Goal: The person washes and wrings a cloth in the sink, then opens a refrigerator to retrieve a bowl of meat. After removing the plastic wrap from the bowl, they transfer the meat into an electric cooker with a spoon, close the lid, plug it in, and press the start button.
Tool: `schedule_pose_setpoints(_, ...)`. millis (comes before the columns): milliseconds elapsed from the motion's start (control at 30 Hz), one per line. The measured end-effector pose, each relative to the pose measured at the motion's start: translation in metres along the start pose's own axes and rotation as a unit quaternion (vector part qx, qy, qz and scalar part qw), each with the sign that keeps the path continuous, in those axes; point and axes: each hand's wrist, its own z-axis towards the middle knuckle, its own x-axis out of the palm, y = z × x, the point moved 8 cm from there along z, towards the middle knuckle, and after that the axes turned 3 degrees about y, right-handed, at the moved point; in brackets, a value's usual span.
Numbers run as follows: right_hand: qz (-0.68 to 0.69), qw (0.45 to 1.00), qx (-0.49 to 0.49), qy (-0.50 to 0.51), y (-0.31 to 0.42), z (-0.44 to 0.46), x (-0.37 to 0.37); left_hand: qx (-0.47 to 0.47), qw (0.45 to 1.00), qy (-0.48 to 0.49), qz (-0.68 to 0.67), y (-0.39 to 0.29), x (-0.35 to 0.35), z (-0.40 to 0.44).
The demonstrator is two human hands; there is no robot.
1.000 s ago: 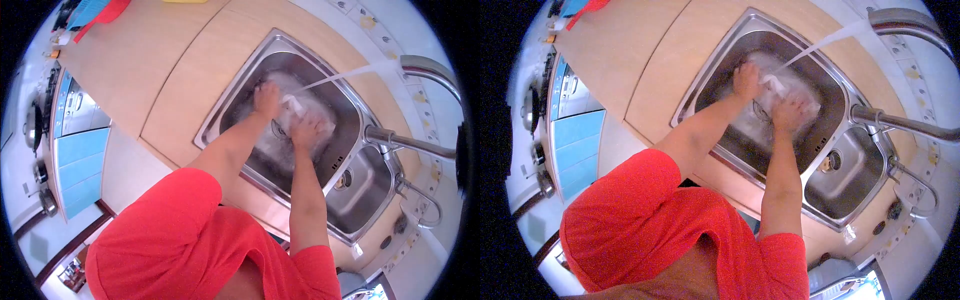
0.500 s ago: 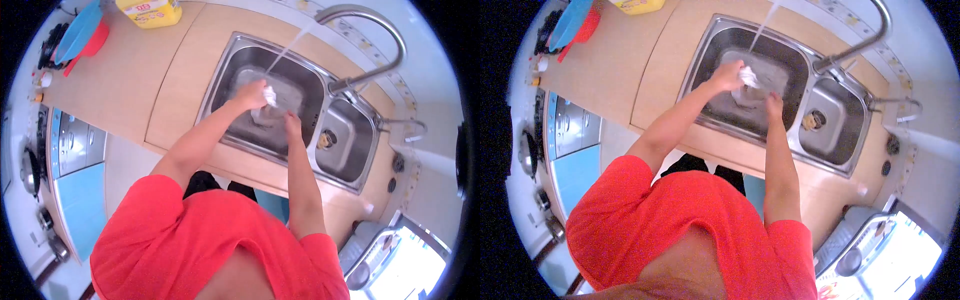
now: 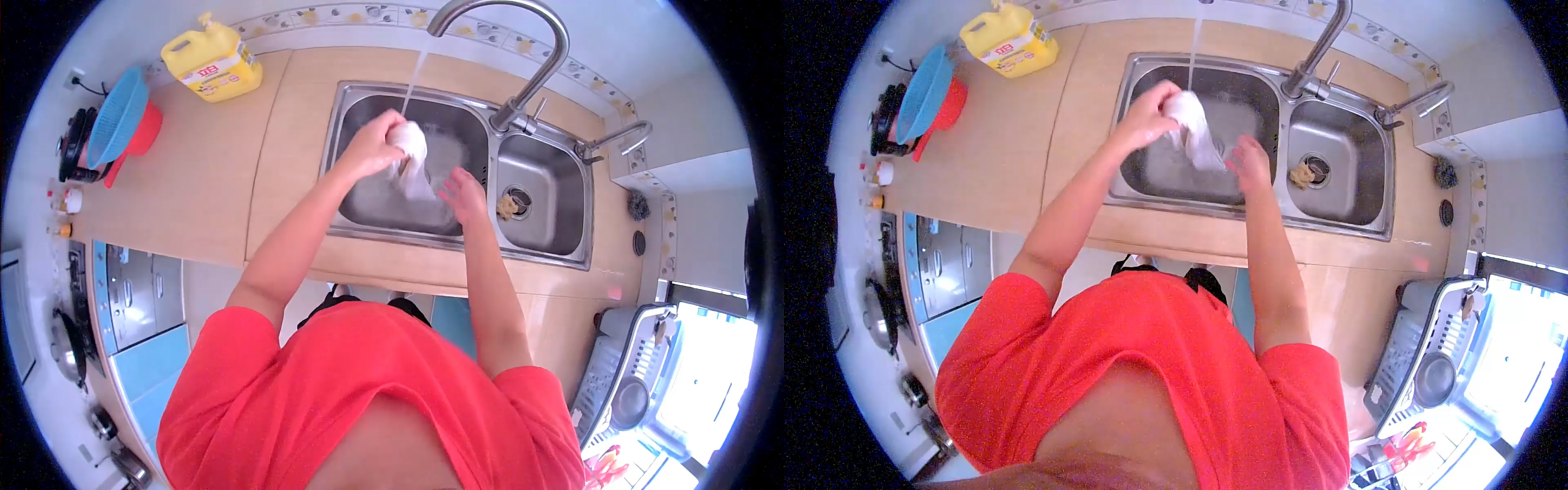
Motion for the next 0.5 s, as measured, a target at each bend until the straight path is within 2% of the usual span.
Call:
schedule_pose_setpoints(33, -0.012, 1.000, 0.003, 0.001, 0.001, -0.004, 0.001, -0.017, 1.000, 0.021, 0.000, 0.013, 0.012, -0.001)
schedule_pose_setpoints(133, -0.050, 0.999, -0.002, -0.006, 0.004, -0.013, -0.003, -0.041, 0.989, 0.086, -0.111, 0.043, 0.052, -0.007)
schedule_pose_setpoints(267, -0.068, 0.997, -0.034, 0.011, 0.025, -0.031, -0.010, -0.156, 0.953, 0.039, -0.256, 0.090, 0.064, 0.006)
schedule_pose_setpoints(367, -0.100, 0.993, -0.050, 0.042, 0.051, -0.040, -0.007, -0.282, 0.934, -0.003, -0.220, 0.156, 0.062, 0.019)
schedule_pose_setpoints(500, -0.166, 0.982, -0.072, 0.046, 0.068, -0.040, -0.013, -0.336, 0.915, -0.075, -0.211, 0.260, 0.060, 0.024)
